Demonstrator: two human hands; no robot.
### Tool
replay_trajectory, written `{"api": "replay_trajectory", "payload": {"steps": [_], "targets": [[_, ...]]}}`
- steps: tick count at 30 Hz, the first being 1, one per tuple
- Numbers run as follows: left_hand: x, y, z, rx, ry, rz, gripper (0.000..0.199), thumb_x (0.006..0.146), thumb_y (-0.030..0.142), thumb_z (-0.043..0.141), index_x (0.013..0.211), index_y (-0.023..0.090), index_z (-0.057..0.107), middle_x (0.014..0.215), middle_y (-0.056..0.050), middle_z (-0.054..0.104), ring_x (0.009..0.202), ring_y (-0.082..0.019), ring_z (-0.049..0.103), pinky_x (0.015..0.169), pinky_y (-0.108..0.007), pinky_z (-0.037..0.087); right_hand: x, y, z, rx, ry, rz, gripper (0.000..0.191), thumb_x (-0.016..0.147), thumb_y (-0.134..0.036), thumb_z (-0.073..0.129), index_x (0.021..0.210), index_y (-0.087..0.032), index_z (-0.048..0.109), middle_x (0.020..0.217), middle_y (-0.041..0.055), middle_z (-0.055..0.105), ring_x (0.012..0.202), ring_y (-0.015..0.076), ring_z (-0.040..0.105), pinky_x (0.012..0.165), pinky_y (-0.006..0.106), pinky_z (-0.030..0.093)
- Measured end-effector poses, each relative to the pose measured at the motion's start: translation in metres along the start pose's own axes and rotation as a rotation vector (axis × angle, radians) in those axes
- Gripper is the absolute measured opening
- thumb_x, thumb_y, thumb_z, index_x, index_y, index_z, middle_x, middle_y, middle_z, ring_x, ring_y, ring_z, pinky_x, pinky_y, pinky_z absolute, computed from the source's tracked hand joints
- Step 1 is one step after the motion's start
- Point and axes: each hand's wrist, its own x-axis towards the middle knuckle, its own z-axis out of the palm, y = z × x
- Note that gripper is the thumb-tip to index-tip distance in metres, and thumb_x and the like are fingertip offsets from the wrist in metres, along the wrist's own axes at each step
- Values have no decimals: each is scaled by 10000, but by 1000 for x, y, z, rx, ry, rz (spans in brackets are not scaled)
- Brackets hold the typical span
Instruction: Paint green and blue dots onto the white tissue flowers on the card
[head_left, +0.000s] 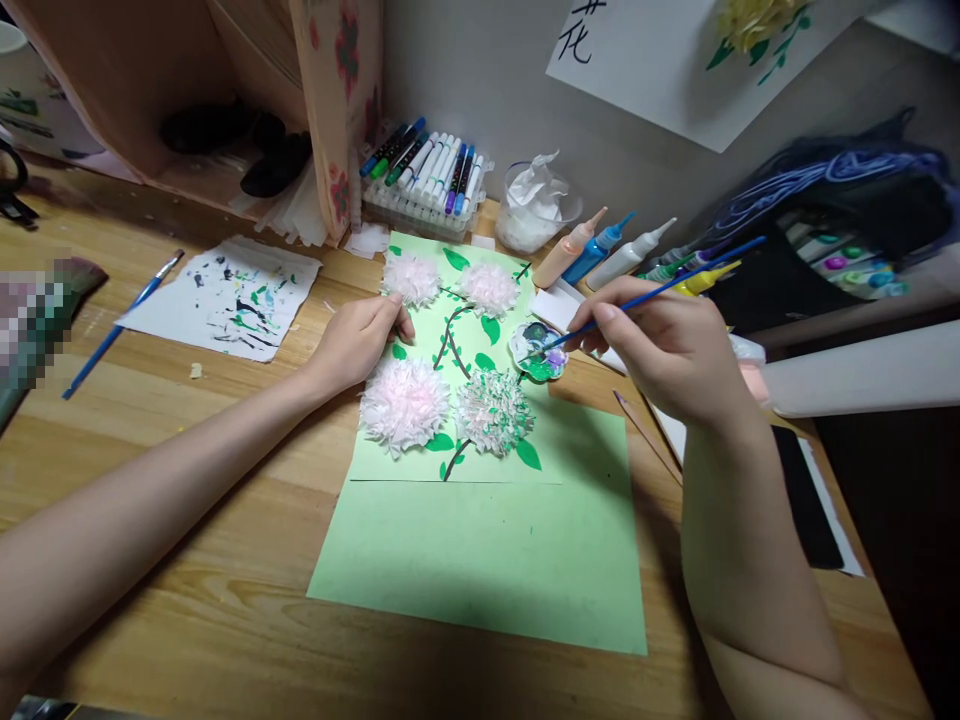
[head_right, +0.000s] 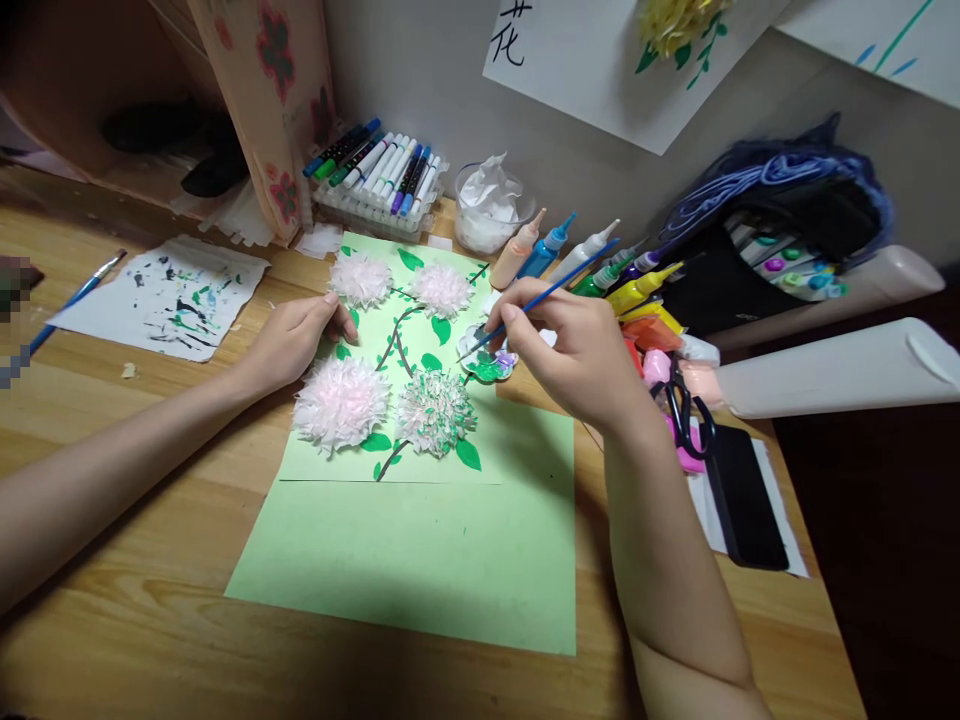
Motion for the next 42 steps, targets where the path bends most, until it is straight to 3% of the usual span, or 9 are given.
{"api": "replay_trajectory", "payload": {"steps": [4, 8, 16, 42], "targets": [[0, 0, -1, 11, -1, -9, 475, 980, 384, 322, 655, 229, 631, 753, -42, 718, 717, -181, 622, 720, -305, 452, 5, 8, 1, -230, -73, 33, 329, 956, -338, 485, 687, -206, 619, 693, 40, 686, 548, 151, 577, 525, 293, 393], [-1, 0, -2, 7, -9, -11, 481, 987, 411, 319, 680, 217, 636, 758, -48, 713, 721, -180, 610, 720, -303, 441, 8, 13, 9, -290, -130, 19, 269, 939, -268, 460, 733, -205, 621, 623, 13, 650, 526, 142, 542, 534, 282, 367], [-3, 6, -4, -23, -40, -47, 495, 1000, 434, 309, 708, 195, 628, 781, -31, 699, 748, -172, 580, 746, -292, 420, 9, 16, 8, -289, -155, 103, 244, 908, -234, 465, 716, -189, 610, 602, 9, 636, 523, 141, 521, 533, 277, 325], [-1, 0, -3, -7, -12, -30, 481, 976, 444, 337, 683, 218, 643, 764, -54, 717, 726, -190, 613, 720, -294, 443, 10, 14, 1, -181, -222, 241, 310, 930, -303, 454, 721, -170, 642, 705, 42, 696, 647, 167, 609, 616, 285, 372]]}}
